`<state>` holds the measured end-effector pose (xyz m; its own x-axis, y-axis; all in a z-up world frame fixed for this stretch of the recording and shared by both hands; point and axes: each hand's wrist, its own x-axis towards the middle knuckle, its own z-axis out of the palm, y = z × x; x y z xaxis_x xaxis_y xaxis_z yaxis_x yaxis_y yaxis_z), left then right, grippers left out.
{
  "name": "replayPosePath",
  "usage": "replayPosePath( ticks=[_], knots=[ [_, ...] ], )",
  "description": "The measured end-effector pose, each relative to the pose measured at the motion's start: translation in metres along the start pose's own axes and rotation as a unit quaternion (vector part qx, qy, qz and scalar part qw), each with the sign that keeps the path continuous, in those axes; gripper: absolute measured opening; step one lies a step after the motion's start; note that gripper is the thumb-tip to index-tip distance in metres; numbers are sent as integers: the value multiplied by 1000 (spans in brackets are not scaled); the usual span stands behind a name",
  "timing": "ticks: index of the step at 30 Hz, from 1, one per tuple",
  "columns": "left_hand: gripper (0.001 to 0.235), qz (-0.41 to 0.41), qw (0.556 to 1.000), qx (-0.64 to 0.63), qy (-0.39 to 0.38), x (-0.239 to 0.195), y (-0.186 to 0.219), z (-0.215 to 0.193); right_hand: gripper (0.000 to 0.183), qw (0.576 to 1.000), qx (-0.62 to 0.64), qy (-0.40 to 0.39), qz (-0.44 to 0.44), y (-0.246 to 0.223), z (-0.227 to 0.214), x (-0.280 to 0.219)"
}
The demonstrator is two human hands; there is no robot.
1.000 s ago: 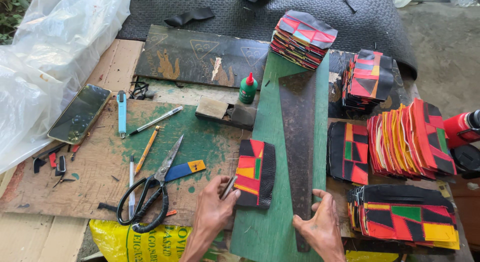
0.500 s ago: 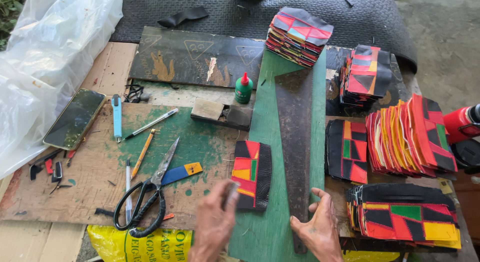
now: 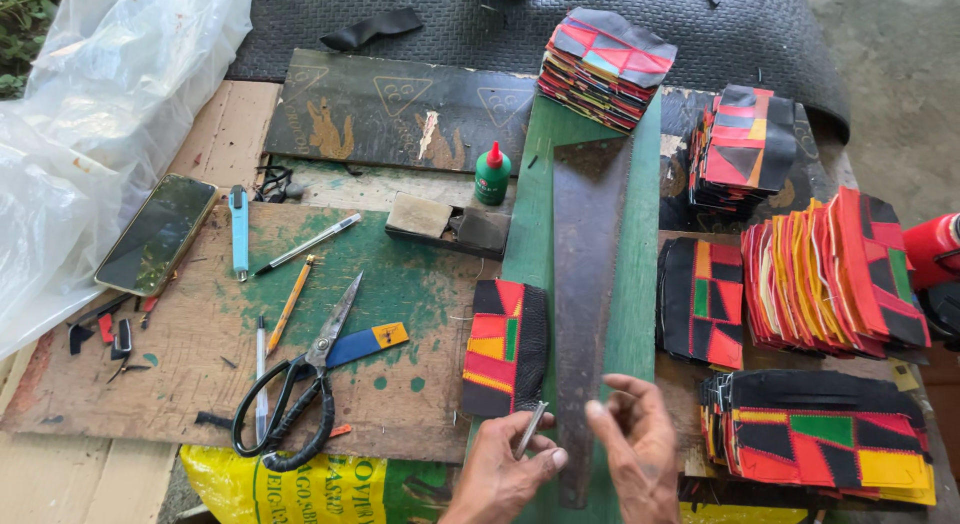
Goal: The person uses a metal ruler and a utility knife to cut a small piece of colorful patterned fabric on a green workbench. They align the ruler, score the fabric, and then trim the edges with scissors. The cut piece is placed on a stack of similar finished pieces.
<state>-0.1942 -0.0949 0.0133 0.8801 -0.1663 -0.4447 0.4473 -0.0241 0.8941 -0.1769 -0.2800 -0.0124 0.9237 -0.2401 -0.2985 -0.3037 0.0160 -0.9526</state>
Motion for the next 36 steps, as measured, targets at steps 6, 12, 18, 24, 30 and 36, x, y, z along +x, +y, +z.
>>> replayPosePath(
  ticks=[6,12,18,24,30,36],
  knots=[
    [24,10,985,-162,-60,-10,5,-10,39,936,-300,1,-185,-20,4,-3],
    [20,62,987,-133,-57,-25,20,-28,52,841,-386,-117,-359,-24,25,4],
    [19,39,971,-216,-94,-20,12,-17,60,833,-378,-127,-383,-23,35,7],
    [20,59,965,-230,-109,-17,0,-14,65,828,-383,-130,-388,-27,37,6],
    [25,70,974,-197,-93,-15,-15,-15,55,829,-393,-129,-376,-19,33,9],
    [26,-6,999,-52,13,-19,-30,-24,25,908,-267,-31,-320,-6,14,7]
  ],
)
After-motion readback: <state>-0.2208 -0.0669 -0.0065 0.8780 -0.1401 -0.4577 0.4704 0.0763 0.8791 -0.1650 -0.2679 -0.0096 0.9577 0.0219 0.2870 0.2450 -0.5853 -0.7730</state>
